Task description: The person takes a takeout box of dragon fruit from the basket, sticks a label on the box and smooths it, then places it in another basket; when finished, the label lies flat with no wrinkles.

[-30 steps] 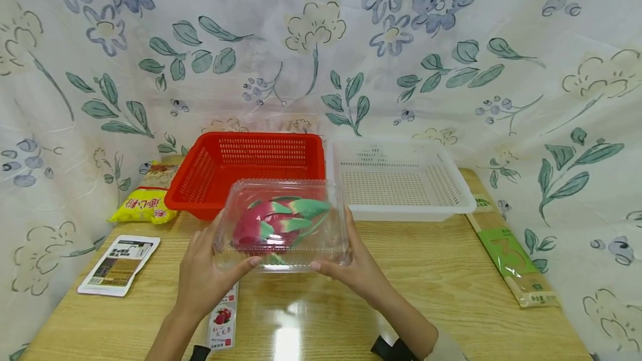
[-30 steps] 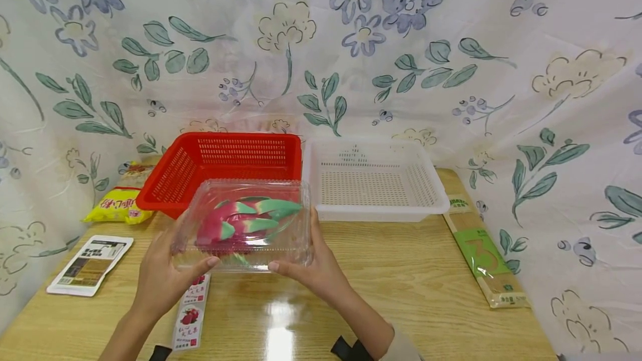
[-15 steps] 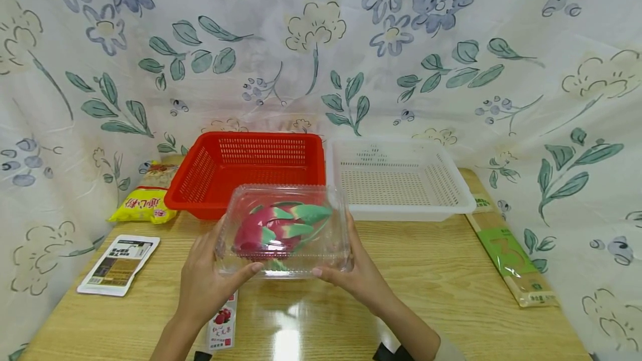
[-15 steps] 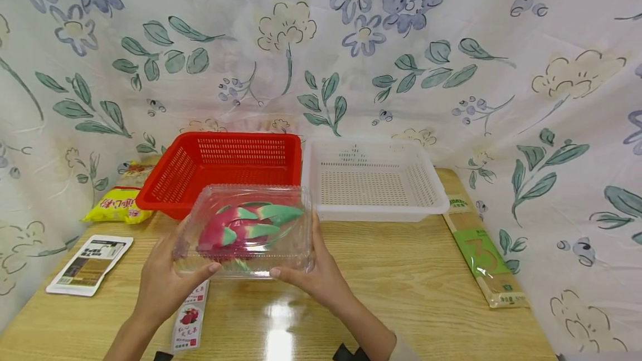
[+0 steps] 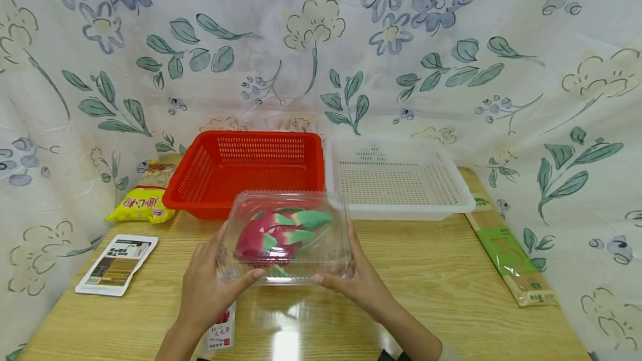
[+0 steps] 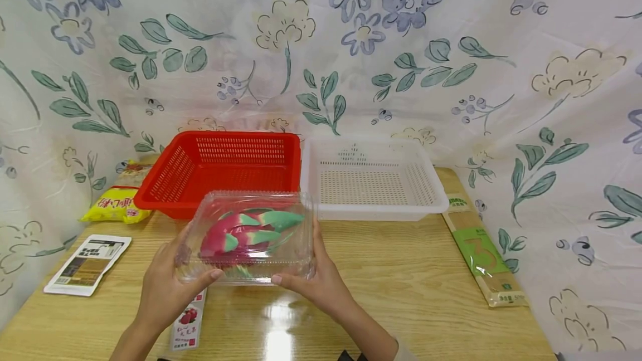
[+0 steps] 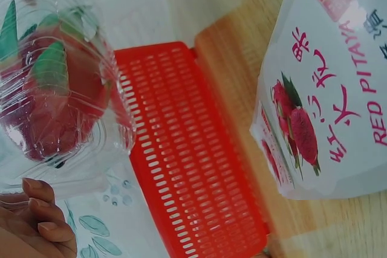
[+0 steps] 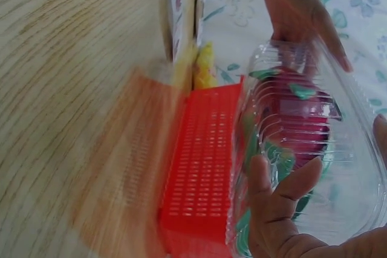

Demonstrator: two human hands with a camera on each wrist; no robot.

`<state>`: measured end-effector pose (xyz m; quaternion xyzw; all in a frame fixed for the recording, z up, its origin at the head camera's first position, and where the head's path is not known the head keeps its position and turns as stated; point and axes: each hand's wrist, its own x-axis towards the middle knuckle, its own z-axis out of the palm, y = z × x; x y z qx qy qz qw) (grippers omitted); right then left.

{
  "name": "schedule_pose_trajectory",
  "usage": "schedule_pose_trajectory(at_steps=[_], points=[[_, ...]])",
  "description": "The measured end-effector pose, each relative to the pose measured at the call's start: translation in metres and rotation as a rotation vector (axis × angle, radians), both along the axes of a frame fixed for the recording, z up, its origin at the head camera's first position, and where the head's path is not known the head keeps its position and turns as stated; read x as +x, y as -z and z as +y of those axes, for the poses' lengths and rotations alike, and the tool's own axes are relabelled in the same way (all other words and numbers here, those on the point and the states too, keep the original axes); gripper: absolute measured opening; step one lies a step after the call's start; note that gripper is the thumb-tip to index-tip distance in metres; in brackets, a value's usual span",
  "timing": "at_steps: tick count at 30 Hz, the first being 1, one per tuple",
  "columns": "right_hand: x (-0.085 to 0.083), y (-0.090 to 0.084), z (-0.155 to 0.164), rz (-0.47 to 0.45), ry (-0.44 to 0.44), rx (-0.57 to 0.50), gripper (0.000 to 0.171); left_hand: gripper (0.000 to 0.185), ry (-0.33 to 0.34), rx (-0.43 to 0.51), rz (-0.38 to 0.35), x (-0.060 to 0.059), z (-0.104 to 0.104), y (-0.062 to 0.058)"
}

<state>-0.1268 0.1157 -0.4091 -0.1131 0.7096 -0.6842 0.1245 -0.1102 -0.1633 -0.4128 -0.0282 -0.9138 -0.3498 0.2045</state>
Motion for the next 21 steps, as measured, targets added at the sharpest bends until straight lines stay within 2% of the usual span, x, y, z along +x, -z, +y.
schedule_pose_trajectory(at_steps=[21], points=[[0.002, 0.011, 0.003, 0.016, -0.008, -0.012, 0.115, 0.106, -0.005, -0.008, 0.044, 0.002, 0.003, 0.011]])
